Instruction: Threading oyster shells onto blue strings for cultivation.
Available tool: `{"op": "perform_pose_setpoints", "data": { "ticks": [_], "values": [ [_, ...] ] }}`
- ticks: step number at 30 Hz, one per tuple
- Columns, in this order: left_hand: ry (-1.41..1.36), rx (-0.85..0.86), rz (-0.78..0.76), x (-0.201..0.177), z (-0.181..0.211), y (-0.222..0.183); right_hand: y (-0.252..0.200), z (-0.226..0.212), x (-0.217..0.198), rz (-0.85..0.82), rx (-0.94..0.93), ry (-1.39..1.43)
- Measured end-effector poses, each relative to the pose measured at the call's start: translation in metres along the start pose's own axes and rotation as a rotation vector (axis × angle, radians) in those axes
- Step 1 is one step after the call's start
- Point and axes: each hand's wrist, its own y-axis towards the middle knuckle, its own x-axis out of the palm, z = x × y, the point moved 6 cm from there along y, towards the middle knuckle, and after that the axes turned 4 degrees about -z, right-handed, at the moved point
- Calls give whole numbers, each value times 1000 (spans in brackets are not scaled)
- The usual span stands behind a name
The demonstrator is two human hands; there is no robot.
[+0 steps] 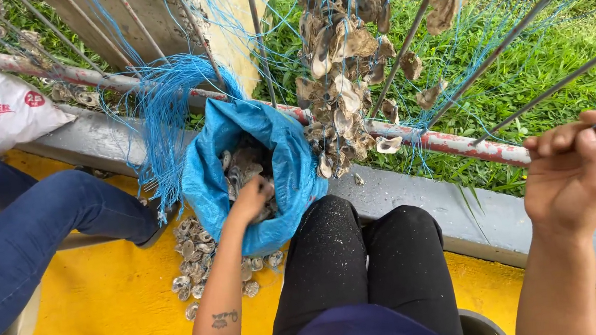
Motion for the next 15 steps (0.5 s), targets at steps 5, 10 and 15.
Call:
{"op": "perform_pose_setpoints", "data": {
  "ticks": [5,10,15],
  "values": [
    [-599,158,286,-51,47,-15,3,1,-23,-59,-70,91],
    [-1289,348,235,-74,100,-40,5,3,-36,-116,-52,28],
    [-1627,540,-25,-78,143,-56,-3,-29,37,-107,-137,-131]
  ]
}}
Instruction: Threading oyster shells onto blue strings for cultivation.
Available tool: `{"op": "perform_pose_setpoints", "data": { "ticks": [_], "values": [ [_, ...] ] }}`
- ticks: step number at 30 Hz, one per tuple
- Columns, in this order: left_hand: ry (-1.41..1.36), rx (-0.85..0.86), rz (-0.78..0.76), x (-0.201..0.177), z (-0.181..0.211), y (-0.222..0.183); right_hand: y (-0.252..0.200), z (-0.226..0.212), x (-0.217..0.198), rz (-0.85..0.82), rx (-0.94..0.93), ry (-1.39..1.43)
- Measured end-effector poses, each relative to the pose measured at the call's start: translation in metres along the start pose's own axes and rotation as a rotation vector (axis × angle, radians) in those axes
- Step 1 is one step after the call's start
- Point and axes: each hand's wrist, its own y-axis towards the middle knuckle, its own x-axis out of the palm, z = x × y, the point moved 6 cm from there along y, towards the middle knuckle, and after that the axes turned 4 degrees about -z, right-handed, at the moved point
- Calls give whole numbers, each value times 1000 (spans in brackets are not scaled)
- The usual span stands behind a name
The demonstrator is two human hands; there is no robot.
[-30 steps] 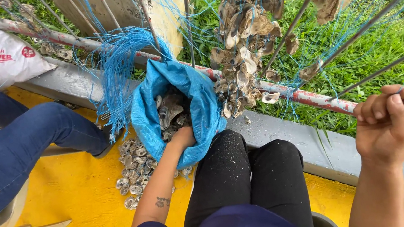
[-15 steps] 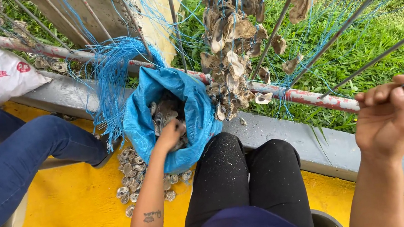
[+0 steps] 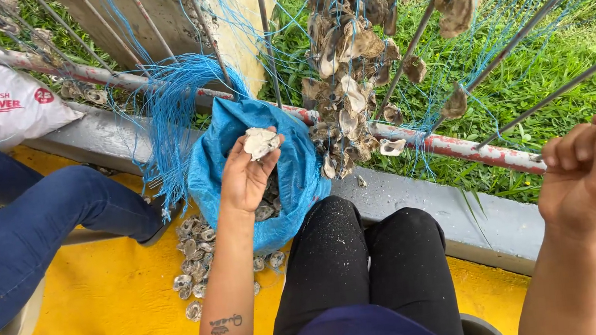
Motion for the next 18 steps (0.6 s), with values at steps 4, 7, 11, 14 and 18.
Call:
{"op": "perform_pose_setpoints", "data": {
  "ticks": [4,7,11,14,18],
  "values": [
    [-135,-4,-70,32,0,2,-7,16,-12,-90,13,-67],
    [-301,-43,-44,51,-5,5,-10,17,5,-99,8,-151],
    [-55,-9,-21,35,-26,18,-19,34,12,-216,47,-376],
    [182,71,26,7,-49,30,-22,42,22,-240,106,-473],
    [227,131,9,74,-42,28,-22,42,41,-279,72,-719]
  ]
}}
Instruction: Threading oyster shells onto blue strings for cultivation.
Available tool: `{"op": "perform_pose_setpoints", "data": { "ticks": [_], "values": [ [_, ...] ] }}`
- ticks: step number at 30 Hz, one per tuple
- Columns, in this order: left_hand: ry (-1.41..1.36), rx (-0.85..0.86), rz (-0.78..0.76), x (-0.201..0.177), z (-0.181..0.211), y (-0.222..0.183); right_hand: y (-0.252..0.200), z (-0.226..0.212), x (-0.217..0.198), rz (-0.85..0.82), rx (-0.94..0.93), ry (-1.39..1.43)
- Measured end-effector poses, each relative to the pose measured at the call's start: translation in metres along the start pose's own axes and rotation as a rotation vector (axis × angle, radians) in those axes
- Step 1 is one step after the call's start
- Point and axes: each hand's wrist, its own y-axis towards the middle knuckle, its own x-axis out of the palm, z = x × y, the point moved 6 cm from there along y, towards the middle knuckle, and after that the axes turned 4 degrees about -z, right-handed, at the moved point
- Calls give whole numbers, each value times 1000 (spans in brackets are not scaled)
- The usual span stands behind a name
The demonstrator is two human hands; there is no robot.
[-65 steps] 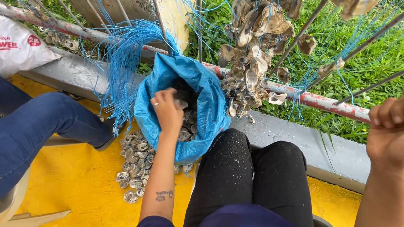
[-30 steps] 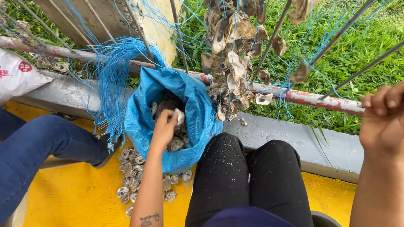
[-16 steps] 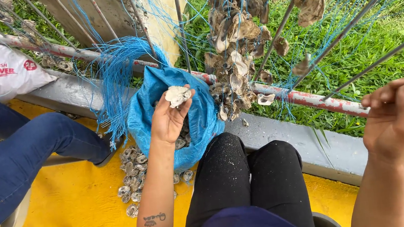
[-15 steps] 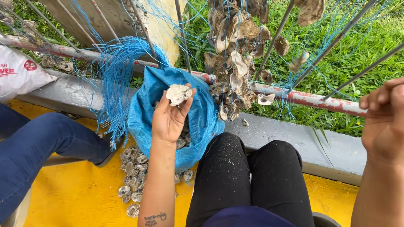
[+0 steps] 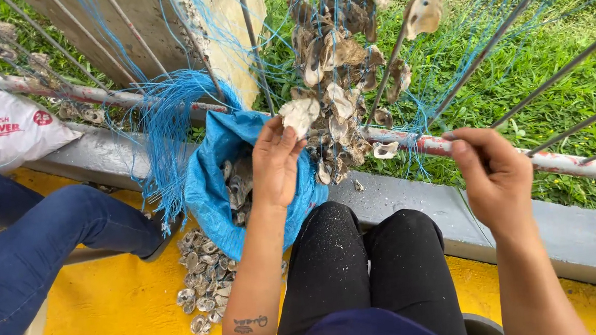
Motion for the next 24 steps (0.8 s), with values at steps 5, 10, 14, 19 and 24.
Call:
{"op": "perform_pose_setpoints", "data": {
  "ticks": [5,10,14,19,24],
  "values": [
    [-160,11,-112,69,6,-7,2,-11,3,36,-31,-10],
    [-139,-48,-140,106,1,-16,4,-33,6,70,-116,-68],
    [-146,-90,-162,117,-5,-22,5,-55,8,124,-187,-144],
    [-150,-60,-190,122,-4,-25,6,-69,14,86,-260,-213],
    [-72,29,-212,125,-1,-26,6,-76,22,26,-295,-201]
  ]
}}
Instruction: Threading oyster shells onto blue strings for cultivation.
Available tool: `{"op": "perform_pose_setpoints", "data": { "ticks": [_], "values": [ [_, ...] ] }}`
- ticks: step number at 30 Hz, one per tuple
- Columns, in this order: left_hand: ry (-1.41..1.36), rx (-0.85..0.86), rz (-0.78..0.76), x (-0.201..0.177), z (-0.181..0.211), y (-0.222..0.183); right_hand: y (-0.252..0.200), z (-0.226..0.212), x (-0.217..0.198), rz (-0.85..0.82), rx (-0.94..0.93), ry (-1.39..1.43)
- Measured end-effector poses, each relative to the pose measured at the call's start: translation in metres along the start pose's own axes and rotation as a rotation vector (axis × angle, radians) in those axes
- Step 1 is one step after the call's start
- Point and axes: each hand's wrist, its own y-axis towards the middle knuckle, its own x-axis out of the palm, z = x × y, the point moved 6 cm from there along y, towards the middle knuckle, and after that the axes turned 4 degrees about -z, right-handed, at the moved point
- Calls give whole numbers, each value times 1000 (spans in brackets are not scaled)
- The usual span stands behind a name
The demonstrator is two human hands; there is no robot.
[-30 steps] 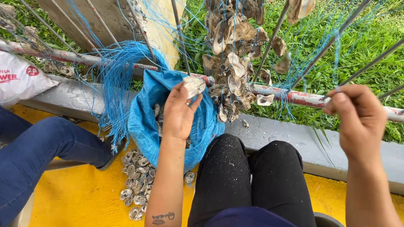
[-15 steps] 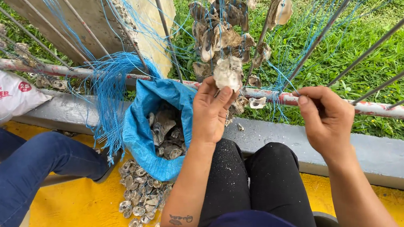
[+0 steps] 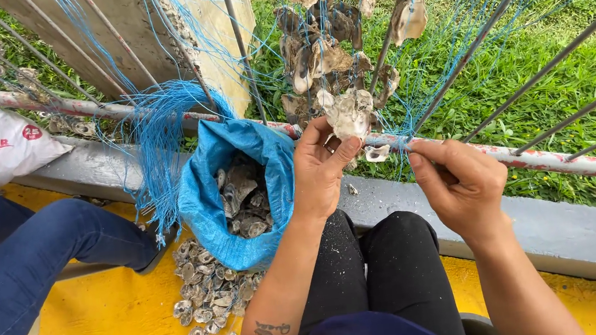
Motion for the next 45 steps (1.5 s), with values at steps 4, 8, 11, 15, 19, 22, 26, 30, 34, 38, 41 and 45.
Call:
{"op": "perform_pose_setpoints", "data": {
  "ticks": [4,8,11,15,19,22,26,30,34,38,41,45],
  "values": [
    [68,6,15,6,3,-1,2,-1,3,-24,-6,-22],
    [120,15,-10,12,3,-1,4,-3,5,-27,-32,-68],
    [132,18,-24,15,3,-2,5,-2,4,-33,-27,-70],
    [123,10,-27,17,5,-3,6,1,4,-39,16,-50],
    [163,16,-28,17,8,-5,4,4,2,-18,32,-60],
    [150,34,-37,17,9,-6,4,6,2,-4,37,-45],
    [183,42,-47,18,10,-7,2,8,0,20,70,-26],
    [236,58,-62,20,10,-9,2,12,-2,33,96,-62],
    [230,68,-60,16,7,-11,0,15,-2,40,112,-63],
    [247,76,-58,17,8,-12,0,15,-2,47,111,-60],
    [269,84,-63,20,10,-12,0,12,1,38,86,-54],
    [293,102,-61,21,11,-13,0,9,5,7,87,-41]
  ]
}}
